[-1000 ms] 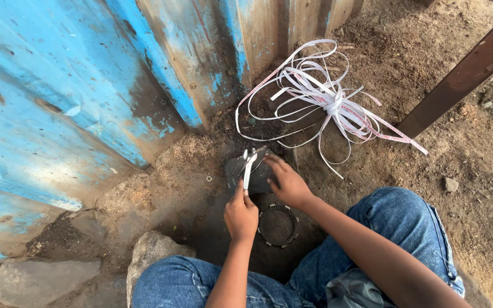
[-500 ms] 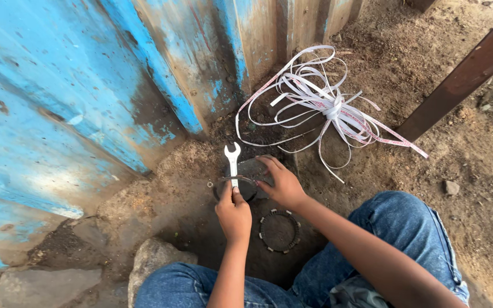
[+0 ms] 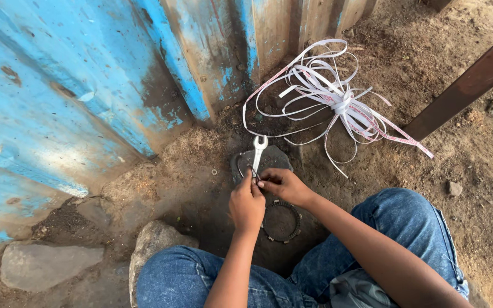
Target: The person uses a wrench to tighten a bolt on a circular metal part placed on a stone. They repeatedly adjust the wrench and reposition the part to secure the bolt.
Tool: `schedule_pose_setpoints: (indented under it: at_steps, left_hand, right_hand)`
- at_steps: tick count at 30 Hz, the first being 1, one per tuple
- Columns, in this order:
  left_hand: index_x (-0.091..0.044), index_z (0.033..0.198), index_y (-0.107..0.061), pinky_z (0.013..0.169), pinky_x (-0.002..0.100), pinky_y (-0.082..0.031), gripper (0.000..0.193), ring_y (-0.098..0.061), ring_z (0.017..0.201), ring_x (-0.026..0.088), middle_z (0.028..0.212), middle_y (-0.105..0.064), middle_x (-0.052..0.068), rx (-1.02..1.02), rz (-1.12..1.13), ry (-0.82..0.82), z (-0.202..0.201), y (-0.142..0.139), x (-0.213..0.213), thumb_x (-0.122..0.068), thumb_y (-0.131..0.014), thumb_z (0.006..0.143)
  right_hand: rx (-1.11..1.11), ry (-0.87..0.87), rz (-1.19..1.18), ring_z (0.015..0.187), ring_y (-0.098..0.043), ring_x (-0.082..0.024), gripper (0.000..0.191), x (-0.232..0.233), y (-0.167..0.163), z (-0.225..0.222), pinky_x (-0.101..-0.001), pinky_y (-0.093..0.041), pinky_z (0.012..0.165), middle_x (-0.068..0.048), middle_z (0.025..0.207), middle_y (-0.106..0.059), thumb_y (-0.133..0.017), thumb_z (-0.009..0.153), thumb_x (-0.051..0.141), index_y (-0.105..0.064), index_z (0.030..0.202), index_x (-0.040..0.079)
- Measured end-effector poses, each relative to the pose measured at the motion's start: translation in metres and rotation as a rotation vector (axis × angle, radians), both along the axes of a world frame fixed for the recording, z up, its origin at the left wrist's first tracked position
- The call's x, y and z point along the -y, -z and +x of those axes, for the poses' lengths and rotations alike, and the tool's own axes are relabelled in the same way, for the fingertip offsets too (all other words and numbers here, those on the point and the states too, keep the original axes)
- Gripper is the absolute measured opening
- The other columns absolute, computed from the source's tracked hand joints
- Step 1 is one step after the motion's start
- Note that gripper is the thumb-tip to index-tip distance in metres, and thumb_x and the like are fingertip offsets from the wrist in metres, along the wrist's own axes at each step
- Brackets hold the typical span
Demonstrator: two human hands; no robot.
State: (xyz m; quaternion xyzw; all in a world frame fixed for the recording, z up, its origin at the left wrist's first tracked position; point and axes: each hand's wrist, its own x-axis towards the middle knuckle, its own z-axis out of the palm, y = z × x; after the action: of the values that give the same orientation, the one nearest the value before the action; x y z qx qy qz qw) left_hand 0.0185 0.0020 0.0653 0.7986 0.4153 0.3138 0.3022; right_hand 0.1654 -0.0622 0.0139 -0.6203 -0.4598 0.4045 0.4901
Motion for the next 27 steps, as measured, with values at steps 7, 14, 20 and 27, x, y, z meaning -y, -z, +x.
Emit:
schedule_pose_setpoints:
  at_steps: [7,14,20,27]
  left_hand:
    - [-0.008,0.133,-0.067,0.075,0.047,-0.058,0.042,-0.075,0.089,0.037,0.102,-0.075,0.022,-0.011,-0.004,0.054,0.001,-0.001,-0.001,-0.005,-0.06,0.092]
    - [-0.008,0.13,-0.069,0.075,0.048,-0.058,0.039,-0.074,0.087,0.039,0.103,-0.075,0.022,-0.027,-0.005,0.012,0.0,-0.001,0.001,-0.008,-0.06,0.092]
    - [-0.007,0.118,-0.071,0.07,0.052,-0.056,0.028,-0.073,0.081,0.041,0.093,-0.075,0.021,-0.065,0.045,0.039,-0.001,0.001,0.005,-0.013,-0.061,0.093]
    - [-0.004,0.092,-0.065,0.068,0.054,-0.053,0.015,-0.071,0.077,0.043,0.079,-0.072,0.022,-0.111,-0.182,-0.121,-0.004,0.005,0.003,-0.019,-0.062,0.095]
  right_hand:
    - [-0.069,0.304,0.018,0.078,-0.069,-0.011,0.026,-0.005,0.014,0.016,-0.0298,-0.06,0.066,-0.006,0.095,-0.077,-0.066,0.096,0.016,-0.068,0.117,0.001]
    - [-0.188,0.517,0.013,0.074,-0.068,-0.013,0.026,-0.004,0.026,0.033,-0.0303,-0.062,0.062,-0.008,0.092,-0.074,-0.065,0.098,0.019,-0.069,0.113,-0.003]
    - [-0.359,0.731,-0.076,0.071,-0.067,-0.019,0.026,0.001,0.038,0.053,-0.0347,-0.056,0.061,-0.011,0.089,-0.072,-0.065,0.101,0.02,-0.071,0.113,-0.003]
    - [-0.353,0.626,-0.182,0.083,-0.076,-0.02,0.032,-0.004,0.046,0.043,-0.034,-0.06,0.066,-0.014,0.1,-0.076,-0.067,0.098,0.019,-0.068,0.122,-0.002]
